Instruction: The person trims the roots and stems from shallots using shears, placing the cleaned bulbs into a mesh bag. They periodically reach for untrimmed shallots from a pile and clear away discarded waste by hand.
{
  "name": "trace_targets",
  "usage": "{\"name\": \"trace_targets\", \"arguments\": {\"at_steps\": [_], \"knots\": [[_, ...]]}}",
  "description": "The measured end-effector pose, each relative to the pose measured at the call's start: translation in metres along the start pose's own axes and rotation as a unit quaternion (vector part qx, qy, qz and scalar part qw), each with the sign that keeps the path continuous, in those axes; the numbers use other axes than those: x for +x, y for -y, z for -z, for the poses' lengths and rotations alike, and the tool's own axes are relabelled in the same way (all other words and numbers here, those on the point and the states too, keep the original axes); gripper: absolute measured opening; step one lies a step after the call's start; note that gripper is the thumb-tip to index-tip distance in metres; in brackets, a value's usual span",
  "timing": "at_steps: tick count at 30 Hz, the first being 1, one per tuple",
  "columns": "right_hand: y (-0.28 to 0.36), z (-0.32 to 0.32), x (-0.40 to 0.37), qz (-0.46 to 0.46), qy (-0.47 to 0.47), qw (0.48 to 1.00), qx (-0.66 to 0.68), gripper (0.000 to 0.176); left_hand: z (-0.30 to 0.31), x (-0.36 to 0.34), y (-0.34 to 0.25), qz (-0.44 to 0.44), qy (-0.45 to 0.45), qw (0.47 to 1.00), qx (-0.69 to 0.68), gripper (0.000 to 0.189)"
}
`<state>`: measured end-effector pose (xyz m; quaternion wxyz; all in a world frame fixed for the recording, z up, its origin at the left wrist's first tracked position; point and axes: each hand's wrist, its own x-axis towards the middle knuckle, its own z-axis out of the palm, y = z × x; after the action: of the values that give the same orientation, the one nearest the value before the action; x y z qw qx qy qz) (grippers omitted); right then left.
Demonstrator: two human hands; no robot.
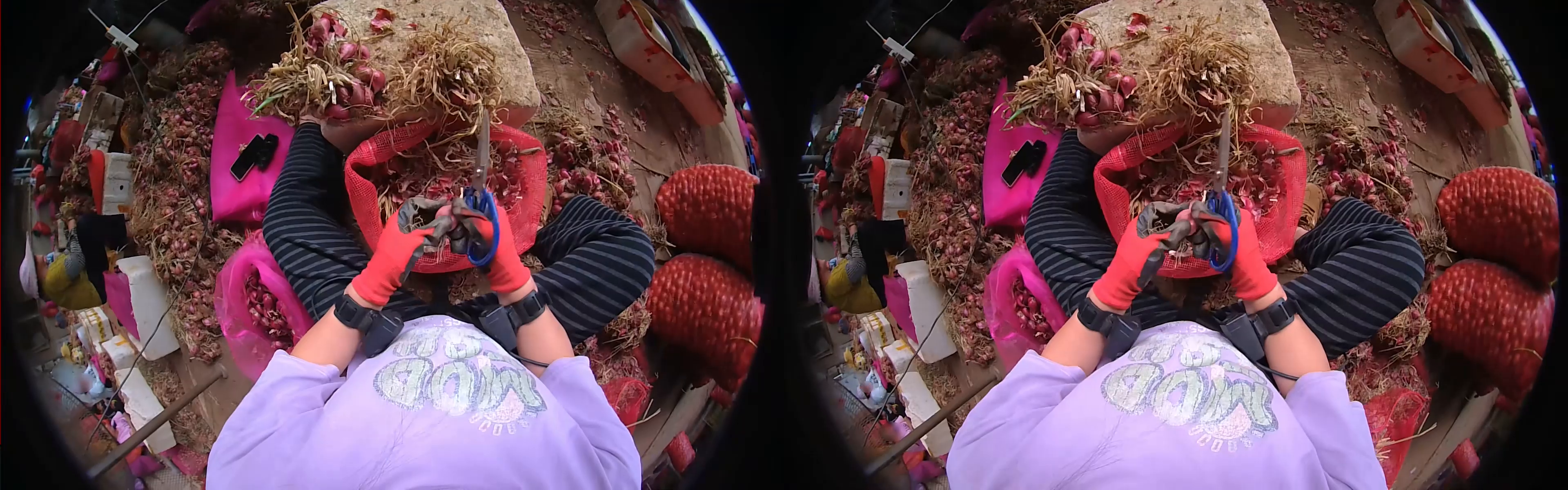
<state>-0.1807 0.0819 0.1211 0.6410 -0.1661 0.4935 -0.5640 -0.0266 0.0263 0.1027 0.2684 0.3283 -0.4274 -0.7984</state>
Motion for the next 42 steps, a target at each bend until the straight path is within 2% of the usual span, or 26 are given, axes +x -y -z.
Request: {"name": "trace_targets", "arguments": {"at_steps": [2, 3, 4, 5, 7, 8, 9, 11, 12, 13, 14, 15, 17, 18, 21, 24, 27, 28, 30, 31, 33, 34, 35, 38, 40, 42], "knots": [[-0.011, 0.007, 0.002, 0.027, 0.061, 0.989, 0.131, 0.016, 0.005, 0.007, 0.004, 0.075, 0.05, 0.99, -0.107, 0.021], [-0.011, 0.009, -0.002, -0.002, 0.011, 0.995, 0.097, 0.016, 0.009, 0.01, 0.003, 0.099, 0.067, 0.979, -0.164, 0.023], [-0.01, 0.009, -0.002, 0.013, 0.016, 0.998, 0.06, 0.015, 0.01, 0.012, 0.002, 0.123, 0.085, 0.964, -0.22, 0.024], [-0.006, 0.009, -0.002, 0.028, 0.021, 0.999, 0.024, 0.015, 0.005, 0.006, 0.003, 0.111, 0.046, 0.966, -0.227, 0.026], [-0.004, 0.012, 0.002, 0.063, 0.027, 0.995, -0.069, 0.014, 0.002, 0.006, 0.001, 0.048, 0.023, 0.998, -0.031, 0.029], [-0.008, 0.017, 0.004, 0.083, 0.028, 0.988, -0.125, 0.014, 0.002, 0.006, 0.001, 0.016, 0.01, 0.998, 0.067, 0.031], [-0.009, 0.018, 0.006, 0.101, 0.029, 0.978, -0.18, 0.014, 0.002, 0.005, 0.0, 0.01, 0.021, 0.996, 0.086, 0.032], [-0.006, 0.015, 0.004, 0.038, 0.033, 0.995, -0.082, 0.013, 0.004, 0.004, -0.002, 0.0, 0.044, 0.991, 0.124, 0.033], [-0.003, 0.013, 0.004, 0.008, 0.036, 0.999, -0.033, 0.013, 0.006, 0.003, -0.001, 0.054, 0.073, 0.996, -0.019, 0.033], [-0.002, 0.013, 0.004, 0.004, 0.022, 0.999, -0.037, 0.013, 0.012, 0.002, 0.002, 0.106, 0.102, 0.976, -0.162, 0.033], [-0.001, 0.013, 0.004, -0.002, 0.009, 0.999, -0.04, 0.013, 0.018, 0.001, 0.007, 0.156, 0.126, 0.932, -0.301, 0.034], [-0.001, 0.013, 0.004, -0.008, -0.004, 0.999, -0.044, 0.013, 0.02, 0.002, 0.007, 0.177, 0.136, 0.924, -0.311, 0.035], [-0.001, 0.013, 0.007, -0.013, 0.01, 0.999, -0.036, 0.014, 0.011, 0.008, 0.009, 0.058, 0.081, 0.988, -0.116, 0.036], [-0.002, 0.013, 0.006, -0.016, 0.015, 0.999, -0.032, 0.014, 0.004, 0.009, 0.006, -0.002, 0.051, 0.999, -0.016, 0.036], [-0.015, 0.014, 0.01, 0.019, -0.01, 0.999, -0.044, 0.015, 0.015, 0.009, 0.011, 0.042, 0.0, 0.997, 0.063, 0.033], [-0.021, 0.017, 0.017, 0.138, 0.015, 0.973, -0.184, 0.017, 0.013, 0.009, 0.009, 0.012, -0.025, 0.989, 0.144, 0.026], [-0.002, 0.006, 0.005, 0.077, 0.025, 0.992, -0.101, 0.018, 0.013, 0.009, 0.01, 0.033, 0.036, 0.997, 0.053, 0.029], [-0.008, 0.013, 0.009, 0.095, -0.003, 0.977, -0.191, 0.018, 0.01, 0.008, 0.005, 0.052, 0.074, 0.993, -0.081, 0.029], [-0.024, 0.026, 0.018, 0.126, -0.06, 0.922, -0.361, 0.018, 0.003, 0.004, -0.006, 0.091, 0.146, 0.924, -0.341, 0.028], [-0.026, 0.027, 0.017, 0.096, -0.051, 0.96, -0.258, 0.018, 0.013, 0.008, 0.003, 0.11, 0.15, 0.897, -0.4, 0.029], [-0.025, 0.025, 0.013, 0.034, -0.025, 0.998, -0.048, 0.018, 0.033, 0.018, 0.02, 0.06, 0.147, 0.956, -0.247, 0.027], [-0.025, 0.025, 0.015, 0.05, -0.021, 0.997, -0.048, 0.018, 0.039, 0.023, 0.024, 0.034, 0.144, 0.975, -0.167, 0.027], [-0.025, 0.026, 0.018, 0.066, -0.017, 0.997, -0.048, 0.018, 0.043, 0.028, 0.028, -0.006, 0.179, 0.965, -0.191, 0.026], [-0.018, 0.022, 0.014, 0.088, -0.012, 0.994, -0.06, 0.02, 0.033, 0.018, 0.02, 0.085, 0.074, 0.971, -0.21, 0.026], [-0.018, 0.017, 0.015, 0.124, -0.008, 0.987, -0.099, 0.022, 0.02, 0.017, 0.018, 0.035, 0.009, 0.998, -0.047, 0.03], [-0.025, 0.017, 0.019, 0.187, -0.003, 0.968, -0.164, 0.023, 0.013, 0.012, 0.011, 0.037, 0.002, 0.999, 0.006, 0.033]]}}
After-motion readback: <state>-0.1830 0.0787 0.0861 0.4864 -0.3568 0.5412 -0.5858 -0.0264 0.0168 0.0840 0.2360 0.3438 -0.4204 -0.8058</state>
